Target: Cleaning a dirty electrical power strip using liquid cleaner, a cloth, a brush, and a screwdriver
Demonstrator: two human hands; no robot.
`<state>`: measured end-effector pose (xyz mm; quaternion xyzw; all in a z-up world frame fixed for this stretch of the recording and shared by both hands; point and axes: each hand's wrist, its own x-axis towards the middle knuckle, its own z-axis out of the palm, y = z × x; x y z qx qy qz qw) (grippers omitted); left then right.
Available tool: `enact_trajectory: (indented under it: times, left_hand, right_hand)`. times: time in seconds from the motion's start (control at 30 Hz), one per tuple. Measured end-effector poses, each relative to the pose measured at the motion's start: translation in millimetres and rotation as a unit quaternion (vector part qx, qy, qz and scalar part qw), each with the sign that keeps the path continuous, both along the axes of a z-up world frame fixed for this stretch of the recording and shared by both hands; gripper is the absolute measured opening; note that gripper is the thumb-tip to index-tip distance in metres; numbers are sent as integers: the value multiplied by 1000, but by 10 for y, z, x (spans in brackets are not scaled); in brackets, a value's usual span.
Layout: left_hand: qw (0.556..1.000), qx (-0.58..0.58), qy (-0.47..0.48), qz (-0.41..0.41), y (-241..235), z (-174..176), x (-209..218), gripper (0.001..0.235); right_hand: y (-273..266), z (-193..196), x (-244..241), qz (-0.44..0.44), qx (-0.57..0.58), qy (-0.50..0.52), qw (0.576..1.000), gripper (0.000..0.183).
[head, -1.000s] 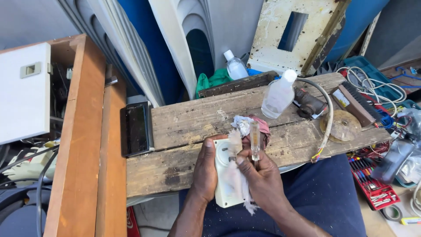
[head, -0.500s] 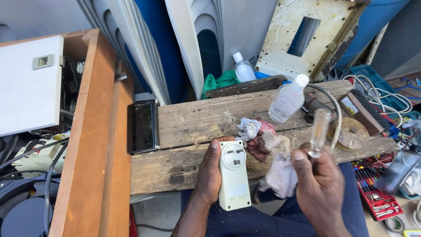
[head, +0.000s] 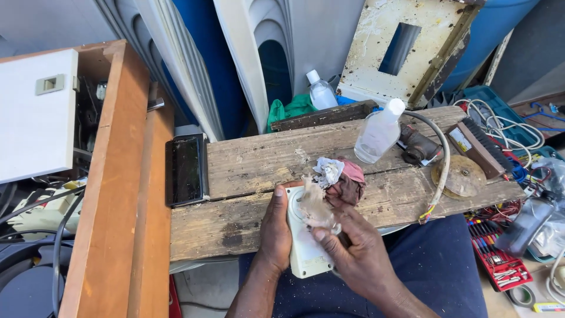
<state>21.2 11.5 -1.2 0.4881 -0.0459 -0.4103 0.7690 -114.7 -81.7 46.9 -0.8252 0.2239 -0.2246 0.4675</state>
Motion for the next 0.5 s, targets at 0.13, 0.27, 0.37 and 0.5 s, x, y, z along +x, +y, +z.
enact_trajectory:
  times: [0.13, 0.27, 0.37, 0.5]
  left_hand:
    - [998, 7, -55, -9, -13, -23, 23, 61]
    - [994, -70, -76, 32, -41, -182, -50, 52]
    - [981, 124, -101, 110, -10, 157, -132, 64]
    - [985, 75, -93, 121, -70, -192, -83, 64]
  right_hand:
    - [-42, -153, 81, 16, -17, -48, 999, 32]
    - [26, -339, 22, -25, -133, -32, 990, 32]
    - [195, -413, -314, 26, -217, -44, 975, 19]
    - [168, -440, -219, 25, -252, -5, 967, 25]
